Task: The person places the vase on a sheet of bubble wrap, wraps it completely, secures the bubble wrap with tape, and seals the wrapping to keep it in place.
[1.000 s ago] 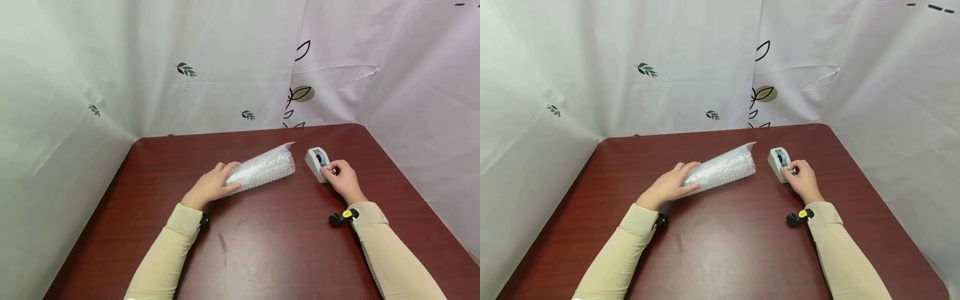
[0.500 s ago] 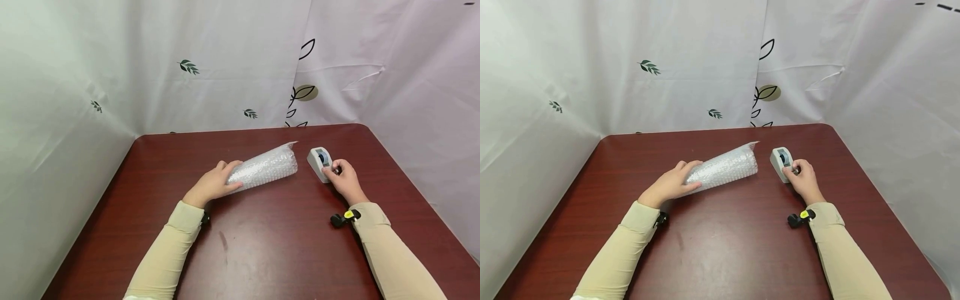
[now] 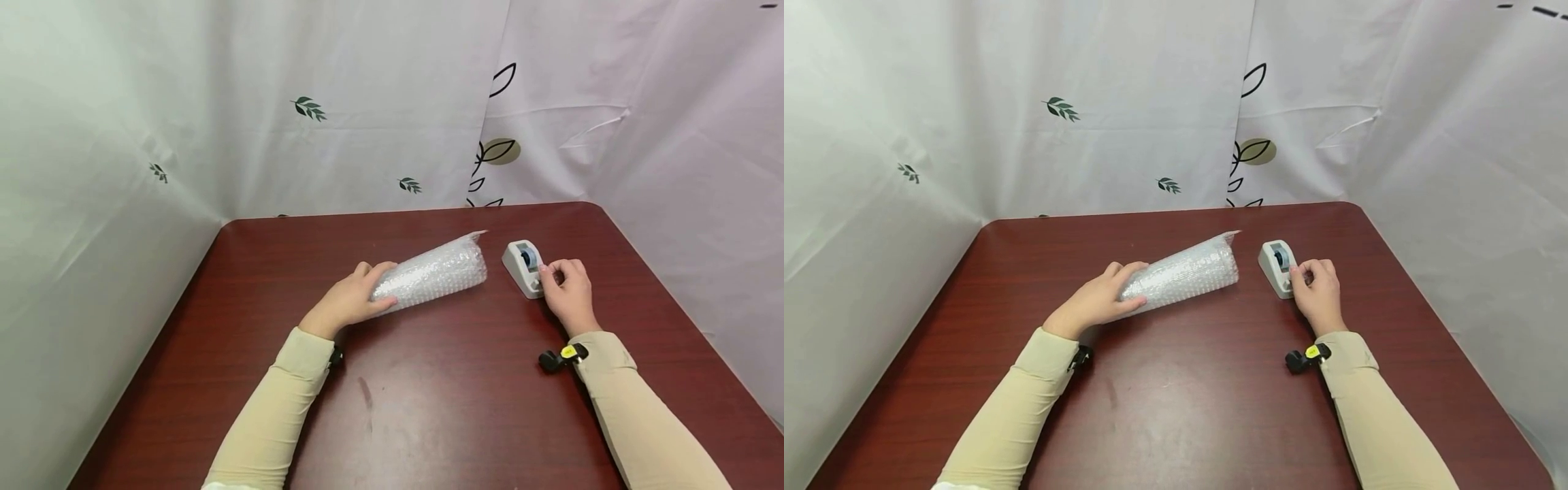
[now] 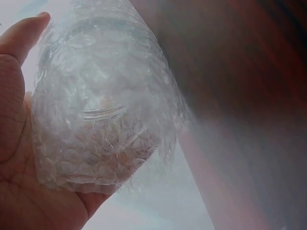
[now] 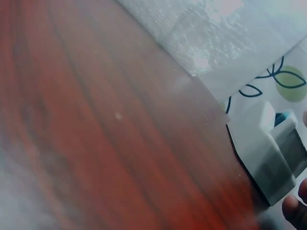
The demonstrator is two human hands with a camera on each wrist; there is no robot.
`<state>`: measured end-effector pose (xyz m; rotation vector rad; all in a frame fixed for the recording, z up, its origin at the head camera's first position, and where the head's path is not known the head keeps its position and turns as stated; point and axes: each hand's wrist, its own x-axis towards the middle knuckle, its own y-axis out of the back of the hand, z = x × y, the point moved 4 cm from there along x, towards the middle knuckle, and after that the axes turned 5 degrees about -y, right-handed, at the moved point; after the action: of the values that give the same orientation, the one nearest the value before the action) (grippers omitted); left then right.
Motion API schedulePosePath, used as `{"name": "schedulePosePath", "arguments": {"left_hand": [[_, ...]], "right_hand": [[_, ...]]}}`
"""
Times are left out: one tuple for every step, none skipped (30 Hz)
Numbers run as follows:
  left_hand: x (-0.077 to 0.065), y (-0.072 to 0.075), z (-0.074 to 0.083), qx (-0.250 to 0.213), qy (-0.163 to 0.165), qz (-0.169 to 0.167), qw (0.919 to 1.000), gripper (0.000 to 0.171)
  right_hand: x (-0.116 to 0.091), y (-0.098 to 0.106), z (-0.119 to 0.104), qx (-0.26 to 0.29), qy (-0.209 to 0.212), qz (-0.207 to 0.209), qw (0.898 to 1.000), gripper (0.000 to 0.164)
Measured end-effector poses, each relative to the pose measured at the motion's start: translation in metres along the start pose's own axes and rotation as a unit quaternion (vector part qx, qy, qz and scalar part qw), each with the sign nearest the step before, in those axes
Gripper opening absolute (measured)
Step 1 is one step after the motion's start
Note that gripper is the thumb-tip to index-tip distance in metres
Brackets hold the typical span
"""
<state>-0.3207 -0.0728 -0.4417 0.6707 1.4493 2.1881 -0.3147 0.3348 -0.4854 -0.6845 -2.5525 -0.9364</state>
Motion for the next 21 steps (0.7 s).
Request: {"name": "schedulePosePath", "arguments": {"left_hand": [[0.0,0.0,0.0,-0.001,0.0,0.0,1.0,0.065],[0.0,0.0,0.0,-0.001,0.0,-0.001,1.0,0.065],[0.0,0.0,0.0,-0.002,0.0,-0.001,1.0,0.065],[0.0,0.001,0.0,-0.001,0.0,-0.001,1.0,0.065],[0.0,0.001,0.0,-0.002,0.001,-0.002,1.0,0.065],[0.0,0.001,0.0,-0.003,0.001,-0.002,1.0,0.065],[0.0,0.001,0.0,-0.004,0.002,-0.002,1.0,0.065],[0.0,0.0,-0.001,-0.005,0.003,-0.003,1.0,0.065],[0.0,0.0,-0.001,-0.006,0.002,-0.001,1.0,0.065],[0.0,0.0,-0.001,-0.006,0.002,-0.001,1.0,0.065],[0.0,0.0,-0.001,-0.007,0.003,-0.001,1.0,0.064],[0.0,0.0,-0.001,-0.008,0.002,-0.001,1.0,0.064],[0.0,0.0,-0.001,-0.008,0.002,0.0,1.0,0.064],[0.0,0.0,-0.001,-0.009,0.002,0.0,1.0,0.064],[0.0,0.0,-0.001,-0.009,0.003,0.0,1.0,0.064],[0.0,0.0,-0.001,-0.01,0.005,-0.003,0.9999,0.064],[0.0,0.0,-0.001,-0.01,0.005,-0.004,0.9999,0.065],[0.0,0.0,-0.001,-0.011,0.006,-0.005,0.9999,0.065],[0.0,0.0,-0.001,-0.011,0.007,-0.006,0.9999,0.065],[0.0,0.001,-0.001,-0.012,0.007,-0.006,0.9999,0.065],[0.001,0.001,-0.002,-0.013,0.008,-0.007,0.9999,0.065]], "right_hand": [[-0.001,0.001,-0.001,-0.005,-0.003,0.006,1.0,0.022],[-0.001,0.002,-0.002,-0.011,-0.009,0.011,1.0,0.023],[-0.002,0.003,-0.004,-0.017,-0.019,0.013,1.0,0.023],[-0.003,0.003,-0.005,-0.023,-0.029,0.014,0.999,0.025],[-0.004,0.004,-0.006,-0.028,-0.039,0.014,0.999,0.025],[-0.004,0.004,-0.008,-0.032,-0.049,0.013,0.998,0.027],[-0.005,0.005,-0.008,-0.036,-0.06,0.011,0.997,0.027],[-0.006,0.005,-0.009,-0.039,-0.071,0.009,0.997,0.028],[-0.007,0.006,-0.01,-0.041,-0.081,0.007,0.996,0.028],[-0.007,0.006,-0.01,-0.04,-0.09,0.004,0.995,0.028],[-0.008,0.007,-0.01,-0.039,-0.101,0.002,0.994,0.027],[-0.009,0.007,-0.01,-0.037,-0.113,0.0,0.993,0.027],[-0.01,0.008,-0.009,-0.033,-0.127,-0.003,0.991,0.026],[-0.011,0.009,-0.009,-0.029,-0.141,-0.006,0.99,0.026],[-0.013,0.009,-0.008,-0.022,-0.157,-0.011,0.987,0.025],[-0.015,0.01,-0.007,-0.011,-0.173,-0.017,0.985,0.025],[-0.017,0.01,-0.006,0.004,-0.189,-0.023,0.982,0.025],[-0.018,0.011,-0.006,0.02,-0.202,-0.029,0.979,0.026],[-0.02,0.011,-0.005,0.035,-0.214,-0.034,0.976,0.026],[-0.022,0.011,-0.005,0.051,-0.223,-0.039,0.973,0.027],[-0.023,0.011,-0.004,0.066,-0.23,-0.042,0.97,0.028]]}}
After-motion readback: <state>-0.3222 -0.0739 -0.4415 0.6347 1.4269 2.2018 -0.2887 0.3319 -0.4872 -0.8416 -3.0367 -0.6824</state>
